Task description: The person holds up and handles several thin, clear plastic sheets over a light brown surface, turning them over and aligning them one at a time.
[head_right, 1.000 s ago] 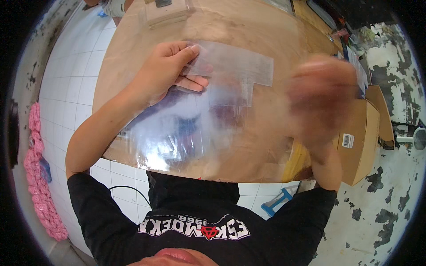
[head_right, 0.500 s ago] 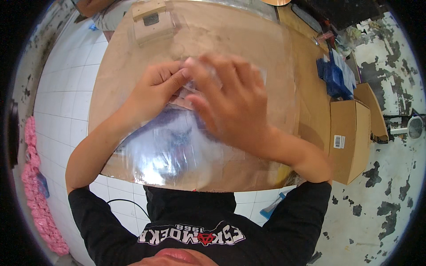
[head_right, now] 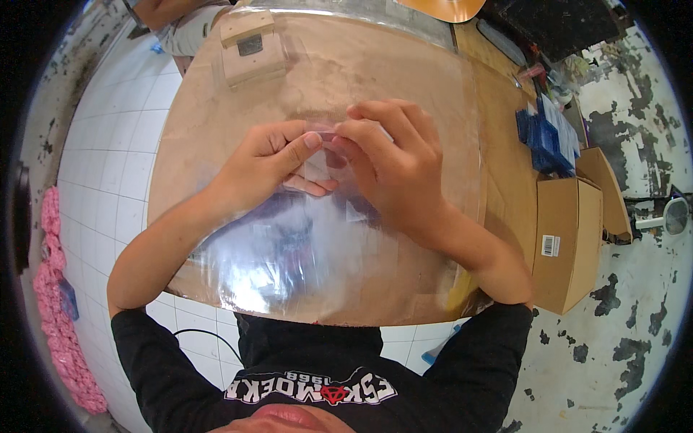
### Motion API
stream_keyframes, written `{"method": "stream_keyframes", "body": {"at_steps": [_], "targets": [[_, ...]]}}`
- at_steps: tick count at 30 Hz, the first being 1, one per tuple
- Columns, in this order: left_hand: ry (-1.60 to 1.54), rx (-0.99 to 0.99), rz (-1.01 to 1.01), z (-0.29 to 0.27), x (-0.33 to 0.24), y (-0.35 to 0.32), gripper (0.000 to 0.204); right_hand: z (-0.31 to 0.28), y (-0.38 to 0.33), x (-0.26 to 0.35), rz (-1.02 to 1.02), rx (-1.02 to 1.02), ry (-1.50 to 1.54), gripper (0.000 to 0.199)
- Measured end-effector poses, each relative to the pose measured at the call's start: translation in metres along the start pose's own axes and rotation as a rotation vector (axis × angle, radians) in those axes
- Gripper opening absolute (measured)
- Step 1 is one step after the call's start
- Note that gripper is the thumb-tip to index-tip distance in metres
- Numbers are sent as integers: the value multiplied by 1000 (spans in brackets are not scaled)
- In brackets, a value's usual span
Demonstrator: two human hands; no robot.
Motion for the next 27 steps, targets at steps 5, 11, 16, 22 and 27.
{"method": "stream_keyframes", "body": {"at_steps": [5, 11, 16, 22, 27], "targets": [[-77, 23, -11, -3, 6, 5, 45, 0, 2, -11, 13, 31, 86, 16], [-11, 15, 30, -2, 4, 1, 43, 9, 3, -8, 60, 54, 44, 24], [8, -1, 43, -1, 2, 2, 42, 3, -2, -2, -30, -23, 22, 22], [-120, 0, -44, -1, 3, 1, 46, 3, -4, -10, 19, -14, 68, 10], [-99, -35, -123, -4, 8, 1, 39, -4, -8, -16, 83, -65, 180, 7]]}}
Point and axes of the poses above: each hand's wrist, its own y-axis towards the middle knuckle, its own z-axis out of the palm, x = y × z, the point moved 10 cm from there along y, towards the middle knuckle, and after that the axes turned 11 degrees about y, right-handed, at the moved point
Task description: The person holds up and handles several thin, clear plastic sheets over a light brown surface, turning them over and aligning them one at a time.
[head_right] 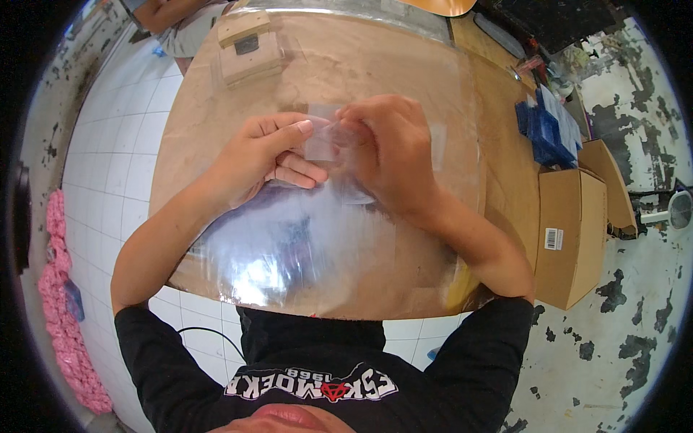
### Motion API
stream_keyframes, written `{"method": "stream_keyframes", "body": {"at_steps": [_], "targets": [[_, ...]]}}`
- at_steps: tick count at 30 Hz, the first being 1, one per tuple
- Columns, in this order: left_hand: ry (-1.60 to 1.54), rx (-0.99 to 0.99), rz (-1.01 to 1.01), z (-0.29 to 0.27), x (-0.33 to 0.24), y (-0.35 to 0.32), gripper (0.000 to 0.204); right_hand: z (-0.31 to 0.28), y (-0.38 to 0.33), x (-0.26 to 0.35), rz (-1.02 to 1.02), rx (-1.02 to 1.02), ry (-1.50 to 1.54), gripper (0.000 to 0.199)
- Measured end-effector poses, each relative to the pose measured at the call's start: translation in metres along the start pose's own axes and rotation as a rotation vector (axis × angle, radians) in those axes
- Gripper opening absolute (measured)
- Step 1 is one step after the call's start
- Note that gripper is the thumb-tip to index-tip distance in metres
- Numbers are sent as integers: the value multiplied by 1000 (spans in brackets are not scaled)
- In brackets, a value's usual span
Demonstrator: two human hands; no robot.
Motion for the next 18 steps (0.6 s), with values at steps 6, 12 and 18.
{"method": "stream_keyframes", "body": {"at_steps": [6, 12, 18], "targets": [[-68, -97, -37, -15, 7, 2, 27, -22, 5, -28, 266, -107, 300, 17], [-27, -89, -22, -10, 5, 2, 28, 19, 6, -22, 155, 206, 147, 29], [-7, -74, 2, -7, 4, 2, 36, 15, -1, -21, 215, 117, 86, 22]]}}
Point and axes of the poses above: each hand's wrist, its own y-axis towards the middle knuckle, its own z-axis out of the palm, x = y × z, the point moved 10 cm from there along y, towards the middle knuckle, and after that the axes turned 11 degrees about y, right-handed, at the moved point
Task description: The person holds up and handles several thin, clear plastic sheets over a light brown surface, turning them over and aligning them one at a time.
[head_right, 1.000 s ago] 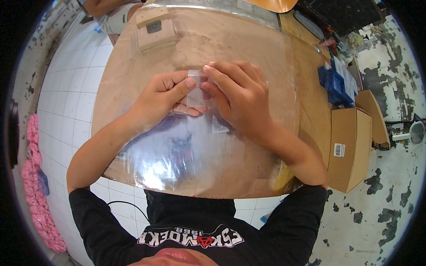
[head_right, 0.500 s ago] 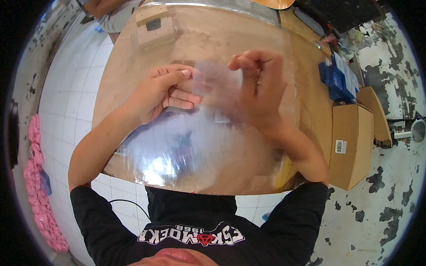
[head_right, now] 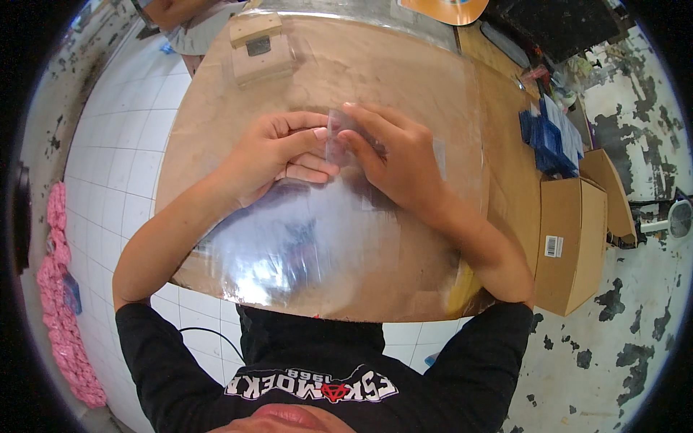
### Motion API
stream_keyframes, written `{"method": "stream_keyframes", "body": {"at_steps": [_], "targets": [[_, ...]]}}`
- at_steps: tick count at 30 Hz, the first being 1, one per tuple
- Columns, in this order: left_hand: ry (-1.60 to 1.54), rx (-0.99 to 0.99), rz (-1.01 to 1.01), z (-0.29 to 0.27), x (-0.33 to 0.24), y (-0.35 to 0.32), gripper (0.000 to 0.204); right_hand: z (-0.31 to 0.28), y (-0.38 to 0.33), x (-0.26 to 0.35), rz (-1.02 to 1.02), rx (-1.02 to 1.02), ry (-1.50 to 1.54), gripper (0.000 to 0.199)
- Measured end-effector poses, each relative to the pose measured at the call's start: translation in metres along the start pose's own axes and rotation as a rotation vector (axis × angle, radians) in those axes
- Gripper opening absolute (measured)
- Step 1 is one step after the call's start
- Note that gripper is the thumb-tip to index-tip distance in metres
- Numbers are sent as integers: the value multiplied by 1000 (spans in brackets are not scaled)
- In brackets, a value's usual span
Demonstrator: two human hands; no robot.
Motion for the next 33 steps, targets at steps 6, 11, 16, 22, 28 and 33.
{"method": "stream_keyframes", "body": {"at_steps": [6, 11, 16, 22, 28, 33], "targets": [[-16, 53, -40, 5, -1, 0, 44, -12, 0, 18, -201, -128, -18, 14], [98, 117, -42, 15, -4, -1, 41, -10, -2, 39, -411, -36, -36, 13], [-38, -77, -88, -9, 9, 2, 36, -57, -17, 20, -409, -379, 424, 15], [10, -80, -24, -3, -4, 0, 38, -157, -17, 40, -412, -607, 577, 29], [24, -140, 3, -11, 3, -4, 38, -114, -11, 64, -230, -332, 478, 30], [42, -94, 43, -10, -1, -4, 38, 31, -17, 85, -229, 268, 149, 18]]}}
Point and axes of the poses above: each hand's wrist, its own y-axis towards the middle knuckle, its own z-axis out of the palm, x = y × z, the point moved 10 cm from there along y, towards the middle knuckle, and after that the axes turned 11 degrees about y, right-handed, at the moved point
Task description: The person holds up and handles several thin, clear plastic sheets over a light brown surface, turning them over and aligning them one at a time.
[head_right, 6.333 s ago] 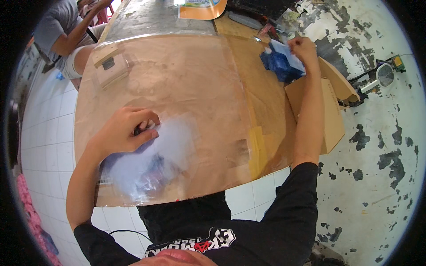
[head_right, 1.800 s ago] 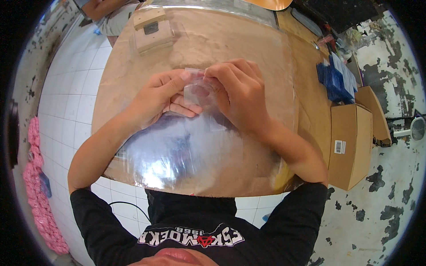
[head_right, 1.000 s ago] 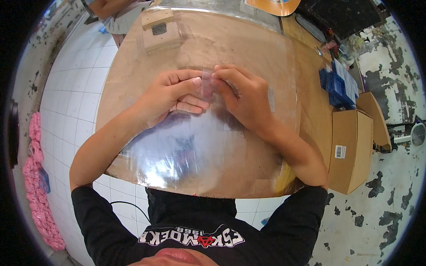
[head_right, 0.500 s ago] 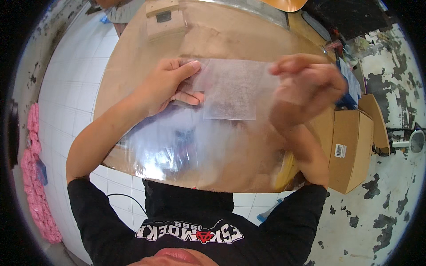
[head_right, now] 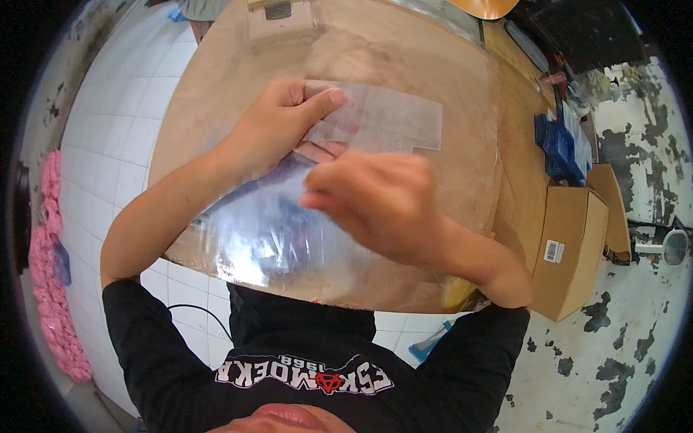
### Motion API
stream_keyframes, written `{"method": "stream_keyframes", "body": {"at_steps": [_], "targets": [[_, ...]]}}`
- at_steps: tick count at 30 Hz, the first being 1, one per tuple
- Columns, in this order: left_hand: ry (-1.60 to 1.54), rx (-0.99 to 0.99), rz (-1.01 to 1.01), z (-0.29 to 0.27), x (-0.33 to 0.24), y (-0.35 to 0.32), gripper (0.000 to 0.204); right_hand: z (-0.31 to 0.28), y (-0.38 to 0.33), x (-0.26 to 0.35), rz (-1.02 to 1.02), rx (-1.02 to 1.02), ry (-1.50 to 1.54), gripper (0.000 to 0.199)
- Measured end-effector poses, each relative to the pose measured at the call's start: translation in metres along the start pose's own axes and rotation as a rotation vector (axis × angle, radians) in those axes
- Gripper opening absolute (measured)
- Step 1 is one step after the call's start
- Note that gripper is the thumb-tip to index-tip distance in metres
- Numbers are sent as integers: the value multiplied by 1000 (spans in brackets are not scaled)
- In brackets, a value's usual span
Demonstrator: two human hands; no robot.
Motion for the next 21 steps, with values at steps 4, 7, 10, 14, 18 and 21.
{"method": "stream_keyframes", "body": {"at_steps": [4, 7, 10, 14, 18, 21], "targets": [[114, 24, 71, 5, -6, 3, 36, 10, -3, 4, -84, -51, -234, 24], [101, 9, 77, 3, -5, 2, 35, -16, -2, -6, -6, -166, -384, 30], [99, 23, 65, 9, -6, -1, 35, -47, 9, -24, 95, -213, -536, 29], [111, -16, 65, 6, -10, -4, 35, -55, 6, -52, 126, -222, -336, 24], [51, -29, 74, 3, -9, -2, 38, -61, 1, -66, 154, -250, -133, 20], [-63, -52, 57, -1, -7, -1, 38, -66, 2, -86, 238, -177, 20, 16]]}}
Point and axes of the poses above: each hand's wrist, its own y-axis towards the middle knuckle, its own z-axis out of the palm, x = y × z, the point moved 10 cm from there along y, towards the middle knuckle, and after that the axes turned 11 degrees about y, right-handed, at the moved point
